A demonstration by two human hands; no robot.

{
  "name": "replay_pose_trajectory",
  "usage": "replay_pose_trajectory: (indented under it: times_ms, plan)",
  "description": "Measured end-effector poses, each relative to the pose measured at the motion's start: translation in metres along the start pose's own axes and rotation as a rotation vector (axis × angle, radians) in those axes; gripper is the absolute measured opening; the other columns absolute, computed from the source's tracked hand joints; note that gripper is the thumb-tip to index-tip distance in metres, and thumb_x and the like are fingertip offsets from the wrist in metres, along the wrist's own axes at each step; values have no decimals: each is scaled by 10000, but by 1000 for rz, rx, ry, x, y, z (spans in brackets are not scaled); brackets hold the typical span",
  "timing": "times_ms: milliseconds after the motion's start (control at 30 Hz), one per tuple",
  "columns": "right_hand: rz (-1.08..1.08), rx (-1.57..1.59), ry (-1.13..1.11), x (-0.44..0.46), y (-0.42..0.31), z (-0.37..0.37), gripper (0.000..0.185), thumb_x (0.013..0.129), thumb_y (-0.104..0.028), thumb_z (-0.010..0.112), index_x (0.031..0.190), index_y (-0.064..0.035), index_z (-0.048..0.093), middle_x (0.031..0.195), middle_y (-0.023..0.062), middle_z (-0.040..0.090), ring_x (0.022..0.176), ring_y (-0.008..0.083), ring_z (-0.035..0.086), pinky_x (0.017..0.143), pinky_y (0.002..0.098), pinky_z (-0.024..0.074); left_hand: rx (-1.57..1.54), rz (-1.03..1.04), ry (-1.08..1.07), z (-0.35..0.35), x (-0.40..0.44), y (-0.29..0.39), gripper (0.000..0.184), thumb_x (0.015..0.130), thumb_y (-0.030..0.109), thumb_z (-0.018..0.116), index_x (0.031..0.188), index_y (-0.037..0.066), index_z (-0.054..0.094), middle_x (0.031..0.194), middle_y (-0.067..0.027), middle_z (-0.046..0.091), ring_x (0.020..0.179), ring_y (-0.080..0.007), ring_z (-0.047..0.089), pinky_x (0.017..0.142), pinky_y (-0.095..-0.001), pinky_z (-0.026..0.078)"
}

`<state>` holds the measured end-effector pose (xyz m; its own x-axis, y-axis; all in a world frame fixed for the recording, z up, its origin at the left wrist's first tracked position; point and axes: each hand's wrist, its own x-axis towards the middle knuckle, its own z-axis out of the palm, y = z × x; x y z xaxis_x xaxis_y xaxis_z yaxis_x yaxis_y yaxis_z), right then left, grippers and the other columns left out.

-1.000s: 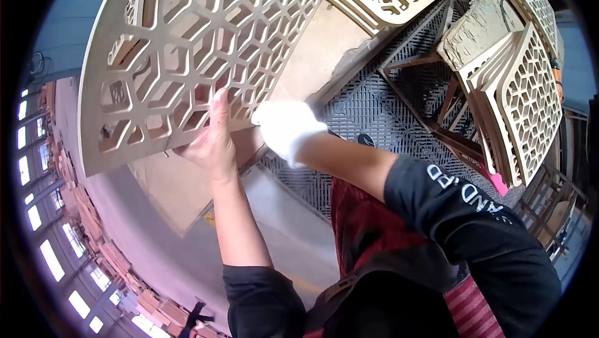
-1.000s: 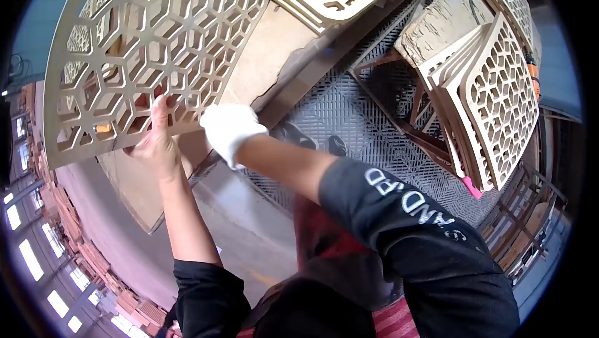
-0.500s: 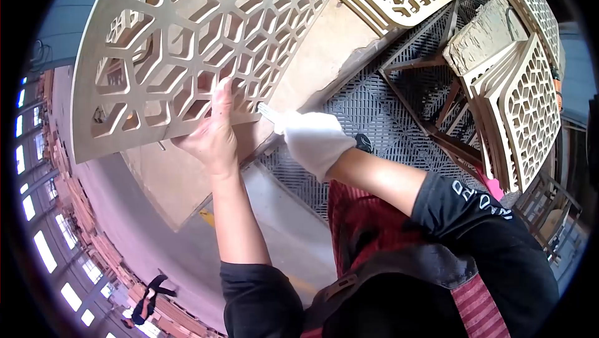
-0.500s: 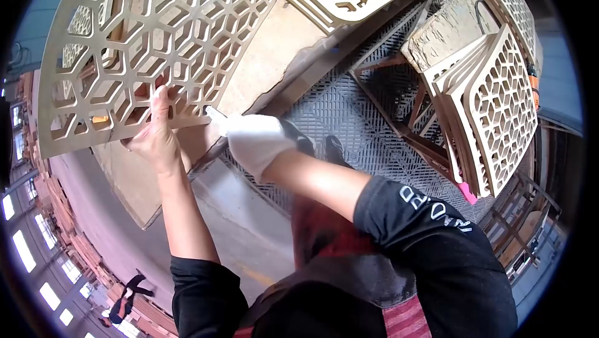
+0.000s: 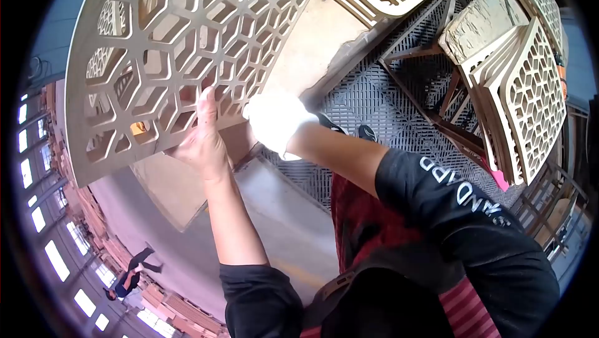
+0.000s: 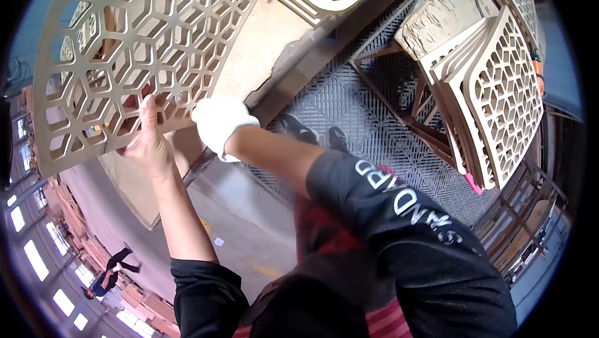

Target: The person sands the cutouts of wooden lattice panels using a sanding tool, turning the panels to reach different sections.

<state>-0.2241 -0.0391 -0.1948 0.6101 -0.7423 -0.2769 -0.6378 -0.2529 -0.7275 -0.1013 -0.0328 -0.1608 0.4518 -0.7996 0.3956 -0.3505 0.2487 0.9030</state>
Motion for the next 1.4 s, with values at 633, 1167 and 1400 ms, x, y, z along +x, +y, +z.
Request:
replay_pose_trajectory:
  times_ms: [633,1167,1400]
  plan:
    - [5,-51,30,-61,46,-17,244,841,-224,644,940,-2,664,777,172,648,716,338,639,672,414,510,0,-55,-37,-9,9,-16,266,828,-78,672,1081,-120,602,1062,-186,645,873,-218,665,843,-349,568]
    - [-155,-37,-24,-7,44,-4,434,824,-64,567,1254,-18,529,931,165,661,866,320,638,818,395,498,-6,43,-57,-1,2,-3,501,800,-127,669,1260,-81,475,1176,-178,583,955,-224,629,867,-364,575]
    - [-208,90,330,-2,35,13,342,818,-54,516,1140,-1,616,930,182,667,840,319,657,769,386,516,-24,25,-46,-2,3,-5,510,798,-131,668,1263,-75,466,1178,-175,576,942,-225,632,881,-367,569]
